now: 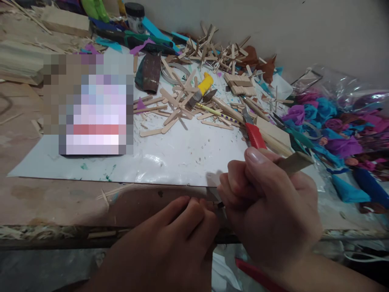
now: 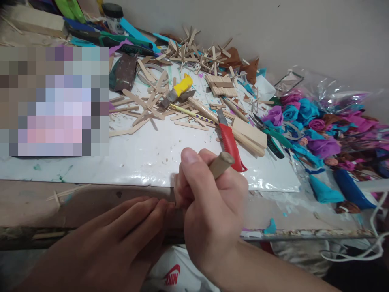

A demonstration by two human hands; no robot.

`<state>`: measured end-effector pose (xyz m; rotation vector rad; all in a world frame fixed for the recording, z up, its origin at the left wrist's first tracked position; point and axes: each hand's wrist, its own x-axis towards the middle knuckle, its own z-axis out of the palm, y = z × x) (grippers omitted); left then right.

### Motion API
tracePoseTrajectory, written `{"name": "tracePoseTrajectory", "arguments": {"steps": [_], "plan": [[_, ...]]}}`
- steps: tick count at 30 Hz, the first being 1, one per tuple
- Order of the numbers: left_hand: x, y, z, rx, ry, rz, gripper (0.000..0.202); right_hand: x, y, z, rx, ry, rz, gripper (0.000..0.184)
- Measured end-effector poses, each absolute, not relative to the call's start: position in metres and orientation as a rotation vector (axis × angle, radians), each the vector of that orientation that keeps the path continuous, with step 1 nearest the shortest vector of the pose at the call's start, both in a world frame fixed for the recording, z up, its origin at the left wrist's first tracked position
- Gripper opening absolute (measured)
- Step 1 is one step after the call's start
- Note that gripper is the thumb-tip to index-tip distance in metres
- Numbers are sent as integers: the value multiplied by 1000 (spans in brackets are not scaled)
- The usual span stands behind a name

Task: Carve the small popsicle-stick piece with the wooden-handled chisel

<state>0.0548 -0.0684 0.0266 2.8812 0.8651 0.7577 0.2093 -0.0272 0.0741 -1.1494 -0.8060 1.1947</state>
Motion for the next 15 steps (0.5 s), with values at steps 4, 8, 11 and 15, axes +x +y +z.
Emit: {"name": "tracePoseTrajectory", "arguments": {"steps": [4, 8, 11, 15], "plan": [[53, -79, 18, 2875, 867, 764, 28, 208, -24, 72, -1170, -791, 1192, 59], [52, -84, 13, 2821, 956, 878, 41, 212, -15, 66, -1154, -773, 1244, 69], [54, -82, 15, 2829, 1000, 906, 54, 218, -9, 63, -1146, -739, 1296, 72], [57, -81, 20, 2802, 1028, 877, 55, 227, -7, 61, -1158, -691, 1380, 76]]}}
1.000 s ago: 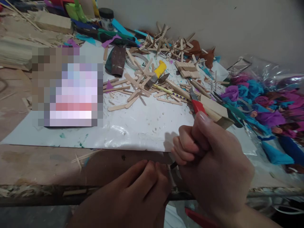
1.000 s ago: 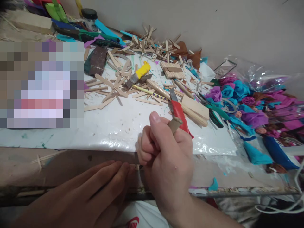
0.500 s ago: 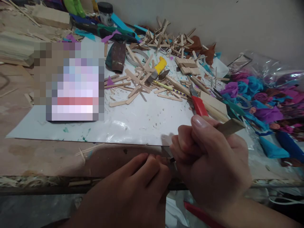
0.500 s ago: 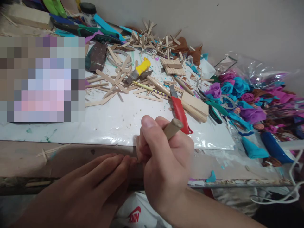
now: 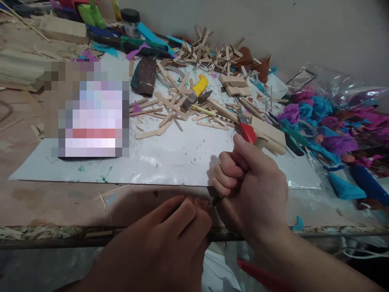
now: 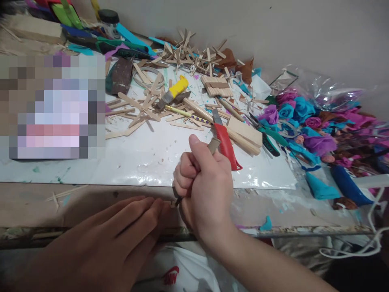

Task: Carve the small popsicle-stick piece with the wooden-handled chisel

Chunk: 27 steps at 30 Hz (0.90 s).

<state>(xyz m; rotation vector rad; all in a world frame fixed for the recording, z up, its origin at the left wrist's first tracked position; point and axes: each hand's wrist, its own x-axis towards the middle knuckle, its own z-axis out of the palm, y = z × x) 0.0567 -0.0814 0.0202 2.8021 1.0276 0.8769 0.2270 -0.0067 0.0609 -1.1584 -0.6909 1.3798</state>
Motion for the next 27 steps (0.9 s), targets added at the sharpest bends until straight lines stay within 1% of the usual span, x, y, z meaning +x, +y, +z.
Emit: {"name": "tracePoseTrajectory", "arguments": {"steps": [4, 11, 16, 20, 22, 27], "plan": [[55, -85, 19, 2776, 1060, 906, 52, 231, -8, 62, -1158, -675, 1430, 78], [53, -90, 13, 2804, 1051, 870, 46, 229, -9, 67, -1112, -701, 1382, 77], [54, -88, 14, 2827, 1058, 873, 49, 228, -9, 65, -1123, -732, 1365, 77], [53, -87, 17, 2800, 1065, 887, 46, 226, -9, 65, -1132, -756, 1334, 79], [52, -87, 18, 2804, 1043, 878, 49, 224, -11, 66, -1135, -763, 1314, 78], [54, -85, 17, 2788, 1021, 863, 51, 216, -17, 65, -1155, -784, 1267, 71]]}}
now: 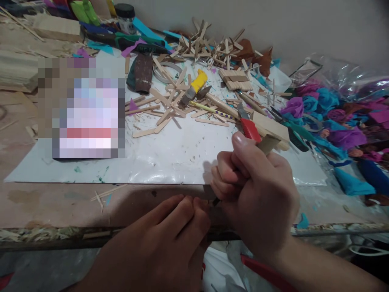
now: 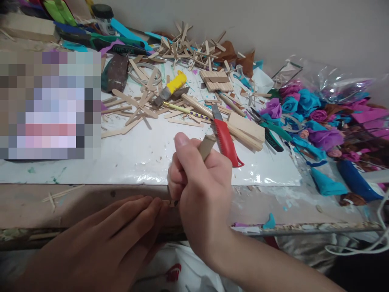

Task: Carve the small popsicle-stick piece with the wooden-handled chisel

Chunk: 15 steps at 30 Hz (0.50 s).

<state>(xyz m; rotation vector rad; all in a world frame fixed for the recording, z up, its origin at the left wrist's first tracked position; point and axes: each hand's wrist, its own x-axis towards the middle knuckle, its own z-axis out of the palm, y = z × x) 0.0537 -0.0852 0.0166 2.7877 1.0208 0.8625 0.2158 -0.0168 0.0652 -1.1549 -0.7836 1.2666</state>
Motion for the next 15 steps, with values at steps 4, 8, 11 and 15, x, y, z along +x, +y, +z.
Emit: {"name": "tracePoseTrajectory", "arguments": {"steps": [4, 8, 11, 15], "plan": [[52, -85, 16, 2806, 974, 882, 53, 213, -18, 63, -1159, -793, 1251, 67], [51, -86, 15, 2842, 1029, 872, 50, 222, -14, 70, -1134, -831, 1336, 75], [51, -87, 13, 2847, 1034, 894, 45, 232, -12, 82, -1084, -893, 1329, 64], [50, -87, 11, 2815, 1062, 944, 39, 243, -15, 92, -991, -954, 1243, 39]]}}
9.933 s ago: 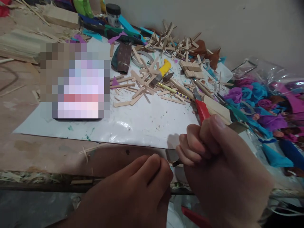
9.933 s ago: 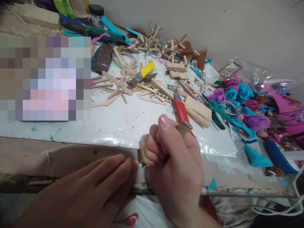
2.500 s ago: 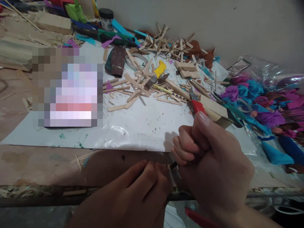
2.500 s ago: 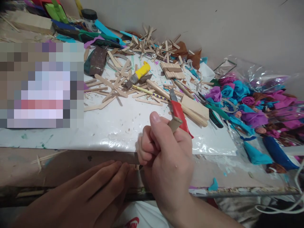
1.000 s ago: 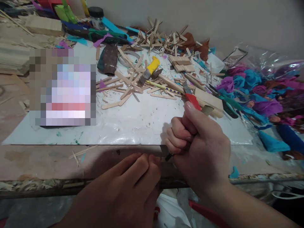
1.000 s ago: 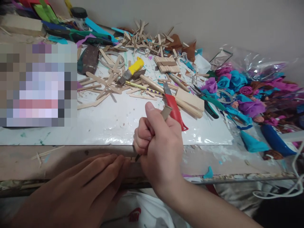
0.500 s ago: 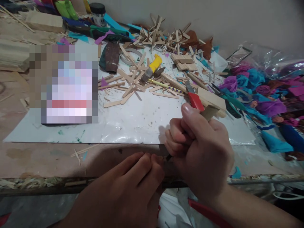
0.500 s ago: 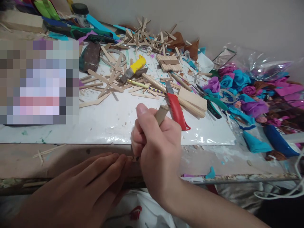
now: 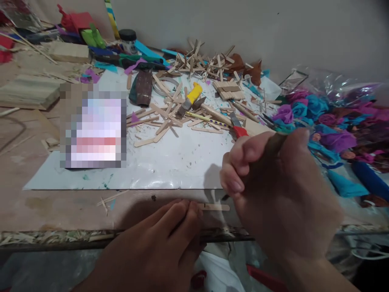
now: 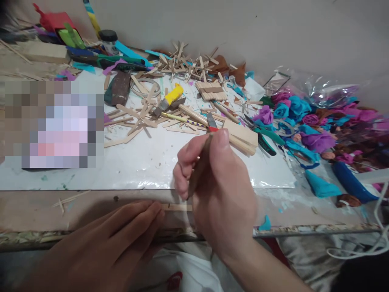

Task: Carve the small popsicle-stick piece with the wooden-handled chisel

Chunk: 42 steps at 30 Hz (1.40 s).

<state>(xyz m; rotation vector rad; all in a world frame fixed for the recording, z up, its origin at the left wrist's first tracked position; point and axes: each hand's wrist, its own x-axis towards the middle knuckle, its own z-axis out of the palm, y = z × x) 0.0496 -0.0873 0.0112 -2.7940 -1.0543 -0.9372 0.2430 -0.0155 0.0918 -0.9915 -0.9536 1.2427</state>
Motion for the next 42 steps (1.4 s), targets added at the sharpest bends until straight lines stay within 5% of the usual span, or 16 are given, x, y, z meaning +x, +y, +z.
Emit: {"name": "tracePoseTrajectory", "arguments": {"steps": [4, 9, 13, 20, 25, 31, 36, 42], "plan": [[47, -83, 14, -2843, -984, -822, 24, 251, -19, 97, -1029, -1033, 1354, 58], [52, -64, 24, -2924, -884, -725, 41, 250, -12, 104, -1136, -1085, 1549, 90], [53, -63, 24, -2948, -908, -716, 42, 243, -10, 103, -1189, -1015, 1517, 87], [47, -89, 14, -2898, -1033, -794, 28, 241, -19, 99, -1147, -899, 1378, 47], [49, -92, 14, -2876, -1091, -849, 28, 250, -23, 96, -1085, -933, 1415, 38], [48, -91, 17, -2887, -1063, -820, 30, 259, -23, 100, -1095, -1028, 1510, 49], [47, -92, 18, -2867, -1073, -870, 33, 257, -14, 105, -1142, -1052, 1595, 86], [49, -88, 18, -2880, -1077, -846, 39, 275, -6, 104, -1144, -1102, 1726, 77]]}}
